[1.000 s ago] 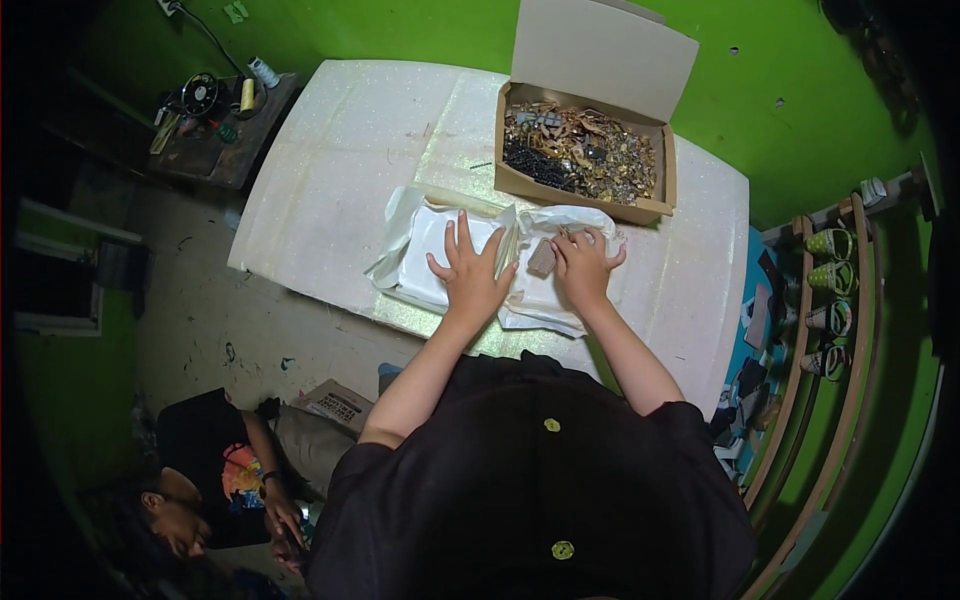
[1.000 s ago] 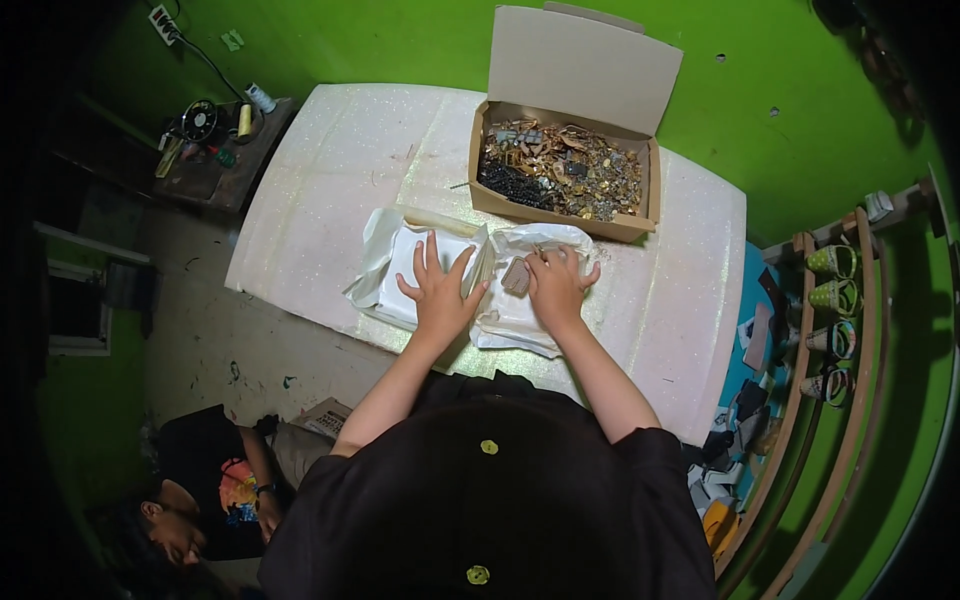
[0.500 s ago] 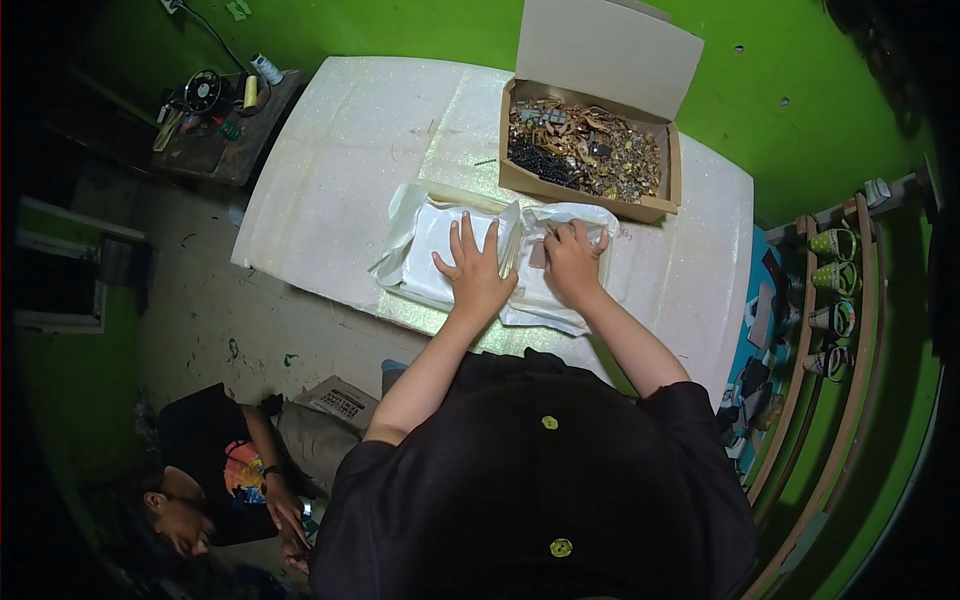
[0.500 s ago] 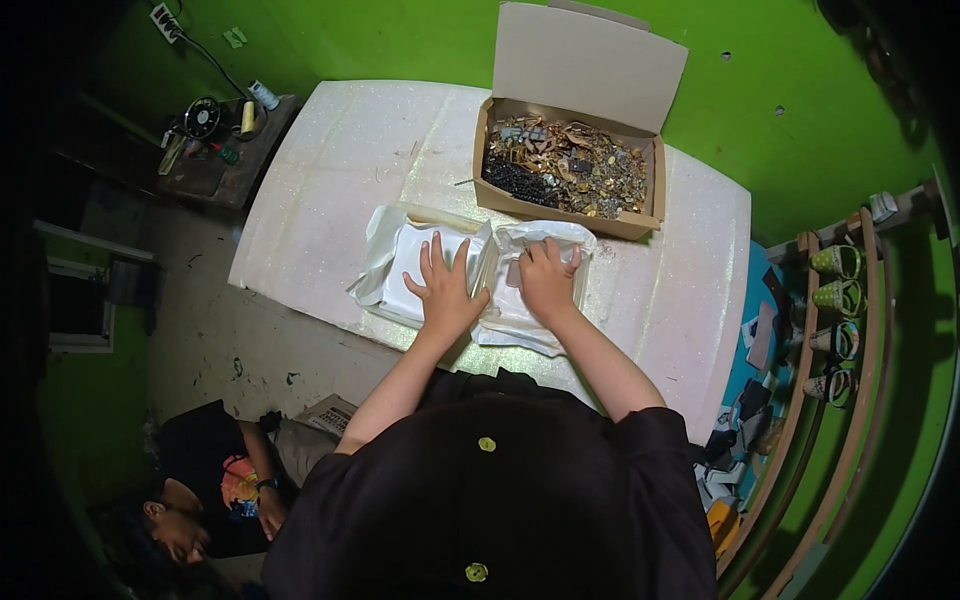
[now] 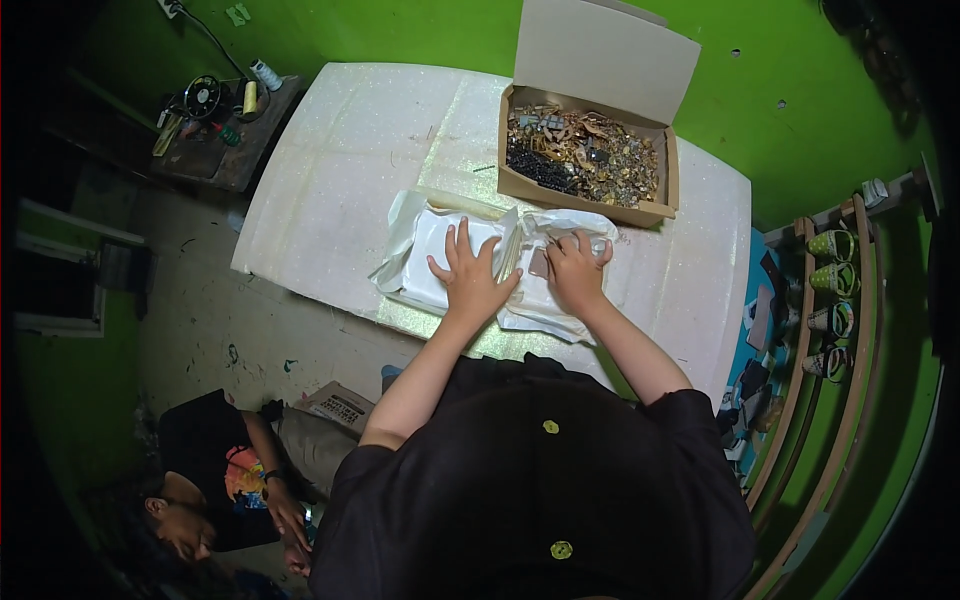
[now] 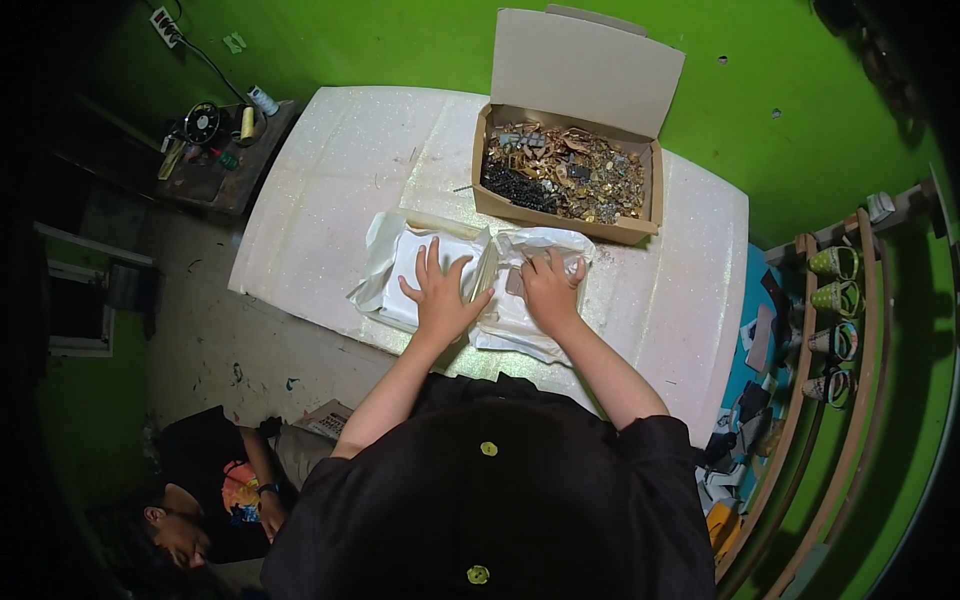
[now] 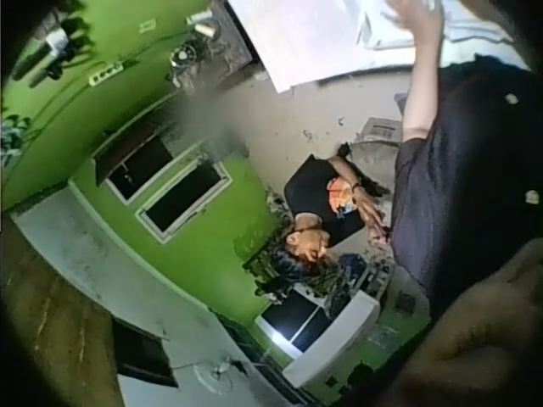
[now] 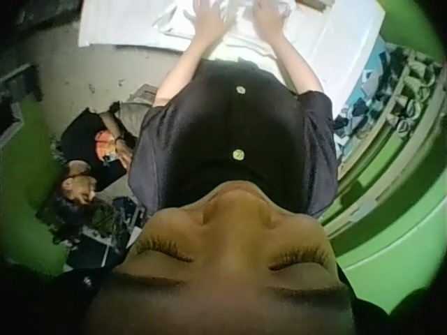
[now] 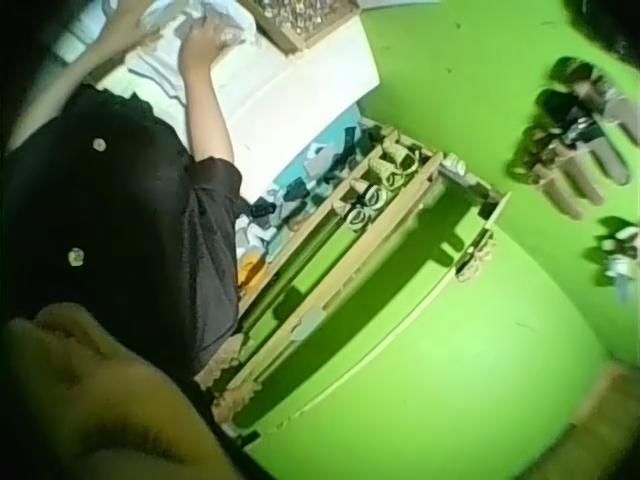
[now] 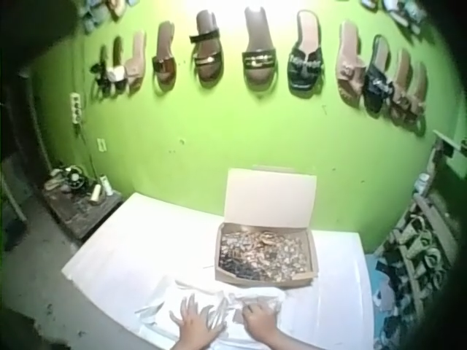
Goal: Sorting various metal shoe ornaments and buckles from a large box into smaller containers.
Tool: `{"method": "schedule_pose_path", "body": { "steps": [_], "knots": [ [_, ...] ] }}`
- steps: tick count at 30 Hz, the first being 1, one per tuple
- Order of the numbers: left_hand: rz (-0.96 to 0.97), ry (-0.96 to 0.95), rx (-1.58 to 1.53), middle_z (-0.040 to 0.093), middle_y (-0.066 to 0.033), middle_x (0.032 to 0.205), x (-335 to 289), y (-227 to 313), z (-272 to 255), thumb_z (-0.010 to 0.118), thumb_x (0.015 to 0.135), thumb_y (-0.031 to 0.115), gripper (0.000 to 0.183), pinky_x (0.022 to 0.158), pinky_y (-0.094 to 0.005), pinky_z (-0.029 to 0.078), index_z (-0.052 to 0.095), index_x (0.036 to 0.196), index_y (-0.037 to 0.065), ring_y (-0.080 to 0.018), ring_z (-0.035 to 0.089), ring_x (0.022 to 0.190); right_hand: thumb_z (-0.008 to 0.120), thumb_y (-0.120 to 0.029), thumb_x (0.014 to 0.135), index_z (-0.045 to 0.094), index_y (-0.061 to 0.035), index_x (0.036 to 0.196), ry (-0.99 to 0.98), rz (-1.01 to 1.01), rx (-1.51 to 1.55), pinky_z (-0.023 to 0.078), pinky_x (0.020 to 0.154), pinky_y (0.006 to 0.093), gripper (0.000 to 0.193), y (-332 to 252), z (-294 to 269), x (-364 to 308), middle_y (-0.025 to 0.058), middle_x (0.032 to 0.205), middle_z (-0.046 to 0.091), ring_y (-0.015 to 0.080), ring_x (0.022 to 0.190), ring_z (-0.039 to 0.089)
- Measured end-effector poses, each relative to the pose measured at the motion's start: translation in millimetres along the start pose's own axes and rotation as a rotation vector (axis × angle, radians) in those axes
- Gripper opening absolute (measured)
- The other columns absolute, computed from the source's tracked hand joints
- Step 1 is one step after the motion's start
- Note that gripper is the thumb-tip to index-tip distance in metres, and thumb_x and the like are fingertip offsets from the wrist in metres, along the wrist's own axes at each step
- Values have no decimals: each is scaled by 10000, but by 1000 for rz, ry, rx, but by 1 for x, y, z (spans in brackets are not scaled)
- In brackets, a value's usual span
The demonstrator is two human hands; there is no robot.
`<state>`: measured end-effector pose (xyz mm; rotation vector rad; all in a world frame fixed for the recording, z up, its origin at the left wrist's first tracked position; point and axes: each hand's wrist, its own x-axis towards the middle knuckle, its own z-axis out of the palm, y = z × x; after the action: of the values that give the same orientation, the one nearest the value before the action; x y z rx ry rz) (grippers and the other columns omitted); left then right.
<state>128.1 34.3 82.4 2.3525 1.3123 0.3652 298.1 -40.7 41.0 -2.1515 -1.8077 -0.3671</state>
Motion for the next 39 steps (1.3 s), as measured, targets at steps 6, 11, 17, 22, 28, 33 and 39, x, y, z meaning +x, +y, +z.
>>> {"method": "schedule_pose_path", "body": {
  "steps": [6, 11, 17, 22, 28, 33, 39],
  "knots": [
    [16, 32, -54, 243, -210, 1428, -10, -1, -7, 674, 704, 454, 519, 948, -722, 18, 629, 1086, 105, -376, 109, 1359, 583, -177, 784, 640, -157, 877, -36, 66, 10, 103, 952, 597, 110, 12, -12, -22, -14, 986, 569, 236, 1150, 454],
    [41, -137, 4, 309, -219, 1394, -21, -19, -14, 658, 712, 402, 423, 967, -704, 17, 682, 977, 74, -371, 163, 1343, 582, -161, 788, 639, -159, 889, -64, 153, -36, 119, 930, 636, 116, 33, -19, -33, -10, 1014, 563, 242, 1171, 433],
    [116, -167, -38, 315, -224, 1388, -37, -8, 5, 585, 770, 293, 305, 976, -696, 35, 702, 912, 50, -374, 189, 1333, 563, -190, 813, 646, -141, 933, -136, 300, -93, 106, 932, 670, 153, 57, -40, -46, 9, 1081, 562, 259, 1194, 402],
    [200, -242, -127, 262, -251, 1412, -41, 21, 27, 549, 819, 415, 402, 974, -698, 10, 696, 946, 63, -391, 151, 1345, 580, -189, 789, 668, -154, 930, -52, 313, -121, 102, 918, 671, 169, 63, -67, -49, -8, 1048, 587, 266, 1169, 417],
    [57, -24, -153, 336, -168, 1385, -32, 2, -14, 609, 801, 392, 365, 981, -654, -40, 649, 1074, 154, -330, 209, 1334, 622, -208, 778, 695, -172, 874, 332, 263, 103, 114, 931, 603, 126, 34, -99, -3, -5, 943, 622, 249, 1103, 463],
    [-228, 191, -60, 327, -165, 1373, -5, -56, -33, 661, 740, 335, 414, 978, -683, 26, 625, 1108, 149, -333, 198, 1325, 648, -250, 779, 698, -178, 845, 93, 43, 240, 54, 973, 607, 108, -48, -54, 48, -23, 909, 616, 233, 1101, 471],
    [-324, 105, 0, 319, -172, 1389, 8, -70, -22, 692, 708, 284, 306, 980, -693, 27, 685, 954, 103, -347, 197, 1329, 565, -196, 786, 666, -173, 815, -92, -201, 75, 93, 976, 610, 108, -89, 24, 68, -16, 903, 585, 239, 1118, 468]
  ]
}}
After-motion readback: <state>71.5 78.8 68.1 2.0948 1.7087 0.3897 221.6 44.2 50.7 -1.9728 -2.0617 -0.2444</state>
